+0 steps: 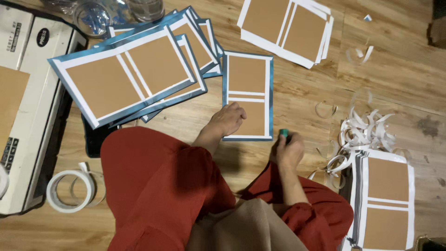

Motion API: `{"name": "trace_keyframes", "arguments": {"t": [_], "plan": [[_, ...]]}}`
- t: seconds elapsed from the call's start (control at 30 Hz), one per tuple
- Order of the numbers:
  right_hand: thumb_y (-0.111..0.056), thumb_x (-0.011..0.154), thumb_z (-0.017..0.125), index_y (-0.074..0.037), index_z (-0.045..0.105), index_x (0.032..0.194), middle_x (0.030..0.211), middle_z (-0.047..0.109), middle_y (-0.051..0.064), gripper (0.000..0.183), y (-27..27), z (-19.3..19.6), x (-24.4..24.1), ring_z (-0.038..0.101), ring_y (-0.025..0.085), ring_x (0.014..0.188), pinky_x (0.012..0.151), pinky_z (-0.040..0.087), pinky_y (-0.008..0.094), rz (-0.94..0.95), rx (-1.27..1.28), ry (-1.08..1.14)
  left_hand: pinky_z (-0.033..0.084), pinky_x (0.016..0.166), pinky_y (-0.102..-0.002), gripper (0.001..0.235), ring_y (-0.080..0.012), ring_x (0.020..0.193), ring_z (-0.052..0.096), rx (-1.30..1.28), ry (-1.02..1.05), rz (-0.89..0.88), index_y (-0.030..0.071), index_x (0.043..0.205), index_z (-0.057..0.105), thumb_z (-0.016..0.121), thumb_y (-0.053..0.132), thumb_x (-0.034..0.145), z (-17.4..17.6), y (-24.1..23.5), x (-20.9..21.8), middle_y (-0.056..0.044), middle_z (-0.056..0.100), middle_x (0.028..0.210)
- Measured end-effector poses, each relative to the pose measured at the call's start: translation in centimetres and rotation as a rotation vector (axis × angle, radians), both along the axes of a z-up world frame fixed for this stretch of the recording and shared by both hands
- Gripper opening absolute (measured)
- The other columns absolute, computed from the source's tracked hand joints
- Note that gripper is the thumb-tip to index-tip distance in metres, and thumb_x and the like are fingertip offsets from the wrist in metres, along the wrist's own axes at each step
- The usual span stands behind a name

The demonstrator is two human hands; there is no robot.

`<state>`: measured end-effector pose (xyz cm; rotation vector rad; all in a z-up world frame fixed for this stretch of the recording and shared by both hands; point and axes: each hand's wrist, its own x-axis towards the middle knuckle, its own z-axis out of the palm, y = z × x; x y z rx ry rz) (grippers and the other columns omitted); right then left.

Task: The person sits on the floor and assembles cardboard frames by applying white tape to the edges. They use a green tool to smooth the tape and press the edges down, then stack the finished frames.

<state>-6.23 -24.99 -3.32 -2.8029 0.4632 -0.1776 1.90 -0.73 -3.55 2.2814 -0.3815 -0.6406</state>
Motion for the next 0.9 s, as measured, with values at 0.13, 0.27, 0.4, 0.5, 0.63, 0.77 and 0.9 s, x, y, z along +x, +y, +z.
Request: {"name": "trace_keyframes", "arguments": {"t": [0.13, 0.27, 0.4, 0.5, 0.63, 0.77, 0.9], "plan": [[-0.016, 0.077, 0.065, -0.007, 0.054, 0.108, 0.098, 0.048, 0.014, 0.034, 0.5, 2.6, 1.2, 0.049, 0.036, 0.093, 0.077, 0.041, 0.045, -0.026, -0.225, -0.054, 0.045, 0.087, -0.039, 0.025, -0.0301, 0.103, 0.050, -0.058, -0.118, 0.190, 0.018, 0.104, 0.053, 0.046, 0.019, 0.080, 1.5, -0.1, -1.8, -0.006, 0.046, 0.104], [-0.027, 0.088, 0.057, -0.006, 0.062, 0.103, 0.094, 0.054, 0.017, 0.026, 2.4, -0.6, 2.2, 0.052, 0.038, 0.093, 0.078, 0.043, 0.045, 0.047, 0.048, 0.046, 0.038, 0.090, -0.044, 0.053, -0.0301, 0.110, 0.039, 0.100, 0.050, 0.873, 0.019, 0.126, 0.035, 0.052, 0.028, 0.076, 4.8, -1.7, -4.5, -0.006, 0.035, 0.120], [-0.040, 0.077, 0.065, -0.006, 0.058, 0.102, 0.093, 0.053, 0.015, 0.042, 3.4, -2.5, 2.1, 0.053, 0.036, 0.094, 0.080, 0.043, 0.044, -0.046, 0.156, 0.085, 0.036, 0.094, -0.041, 0.059, -0.0297, 0.115, 0.038, -0.055, 0.335, 0.923, 0.024, 0.131, 0.030, 0.051, 0.034, 0.077, 4.3, -1.5, -4.7, -0.005, 0.033, 0.126], [-0.043, 0.064, 0.076, -0.009, 0.059, 0.092, 0.075, 0.057, 0.007, 0.048, 2.1, -4.1, 2.3, 0.060, 0.029, 0.075, 0.064, 0.046, 0.039, -0.243, 0.445, 0.235, 0.035, 0.091, -0.041, 0.050, -0.0285, 0.109, 0.045, -0.143, 0.460, 0.926, 0.021, 0.122, 0.044, 0.051, 0.040, 0.077, 4.8, -0.4, -4.0, -0.006, 0.042, 0.114], [-0.023, 0.070, 0.076, -0.009, 0.060, 0.091, 0.074, 0.058, 0.009, 0.030, 1.8, -2.3, 1.4, 0.058, 0.024, 0.067, 0.052, 0.048, 0.035, -0.425, 1.180, 0.282, 0.044, 0.085, -0.042, 0.030, -0.0297, 0.108, 0.054, -0.187, 0.383, 0.690, 0.030, 0.111, 0.055, 0.053, 0.034, 0.081, 7.0, -0.6, -4.0, -0.007, 0.059, 0.107], [-0.028, 0.080, 0.065, -0.015, 0.057, 0.101, 0.082, 0.060, -0.002, 0.026, 4.5, 5.0, 2.6, 0.060, 0.012, 0.072, 0.061, 0.052, 0.024, -0.335, 1.491, 0.239, 0.047, 0.085, -0.041, 0.033, -0.0323, 0.104, 0.057, -0.052, 0.200, 0.424, 0.033, 0.113, 0.055, 0.056, 0.027, 0.081, 13.0, 2.1, -1.9, -0.010, 0.063, 0.106], [-0.032, 0.086, 0.056, -0.012, 0.057, 0.111, 0.097, 0.063, 0.005, 0.032, 3.4, 3.4, 5.8, 0.063, 0.014, 0.081, 0.066, 0.052, 0.025, -0.173, 1.480, 0.336, 0.041, 0.091, -0.049, 0.041, -0.0379, 0.110, 0.052, -0.014, 0.038, 0.366, 0.023, 0.121, 0.052, 0.057, 0.022, 0.080, 17.5, 11.3, 2.7, -0.019, 0.058, 0.113]]}}
